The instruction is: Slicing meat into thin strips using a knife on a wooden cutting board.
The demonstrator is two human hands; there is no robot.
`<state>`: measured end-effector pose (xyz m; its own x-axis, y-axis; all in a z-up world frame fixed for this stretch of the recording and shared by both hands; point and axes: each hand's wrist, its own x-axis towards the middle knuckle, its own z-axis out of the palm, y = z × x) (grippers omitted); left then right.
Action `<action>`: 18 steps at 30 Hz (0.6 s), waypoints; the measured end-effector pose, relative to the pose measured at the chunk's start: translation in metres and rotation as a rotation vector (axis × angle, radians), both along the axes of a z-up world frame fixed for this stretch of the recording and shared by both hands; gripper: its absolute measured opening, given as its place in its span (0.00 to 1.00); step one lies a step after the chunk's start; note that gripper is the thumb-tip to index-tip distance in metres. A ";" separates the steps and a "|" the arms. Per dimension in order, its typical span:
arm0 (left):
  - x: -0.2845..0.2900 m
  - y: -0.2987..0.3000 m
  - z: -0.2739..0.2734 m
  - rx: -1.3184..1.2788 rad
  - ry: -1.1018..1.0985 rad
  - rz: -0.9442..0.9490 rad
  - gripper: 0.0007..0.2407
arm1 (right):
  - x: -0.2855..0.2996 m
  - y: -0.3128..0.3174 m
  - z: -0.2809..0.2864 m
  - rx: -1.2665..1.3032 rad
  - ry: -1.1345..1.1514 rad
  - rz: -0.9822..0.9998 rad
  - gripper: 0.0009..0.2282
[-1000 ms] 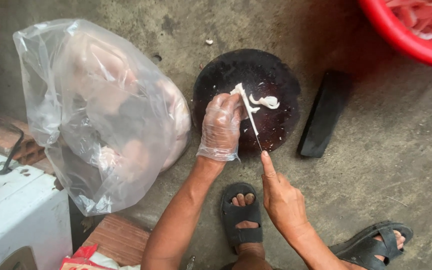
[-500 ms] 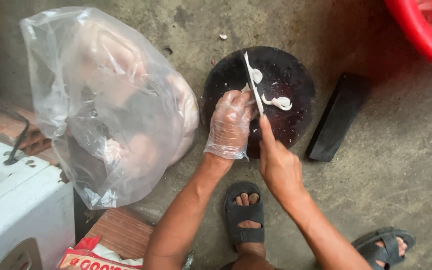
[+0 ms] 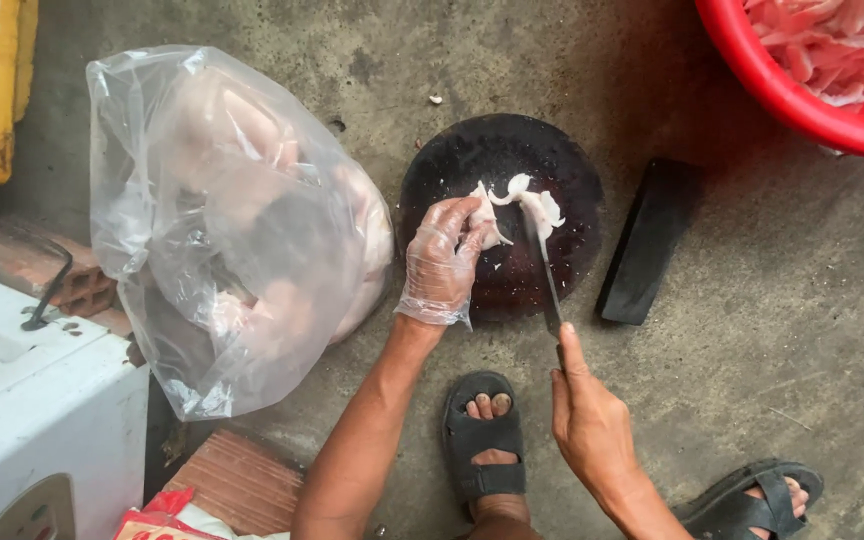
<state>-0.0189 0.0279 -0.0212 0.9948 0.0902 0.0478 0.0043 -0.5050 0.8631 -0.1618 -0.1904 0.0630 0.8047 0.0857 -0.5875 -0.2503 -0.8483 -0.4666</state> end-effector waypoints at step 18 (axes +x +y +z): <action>0.007 -0.011 0.006 0.139 0.031 0.054 0.06 | 0.014 0.029 -0.009 -0.083 -0.054 0.196 0.32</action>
<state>-0.0122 0.0174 -0.0147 0.9898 0.1386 0.0328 0.0606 -0.6181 0.7838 -0.1478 -0.1614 0.0543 0.8079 0.1968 -0.5555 -0.0536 -0.9141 -0.4018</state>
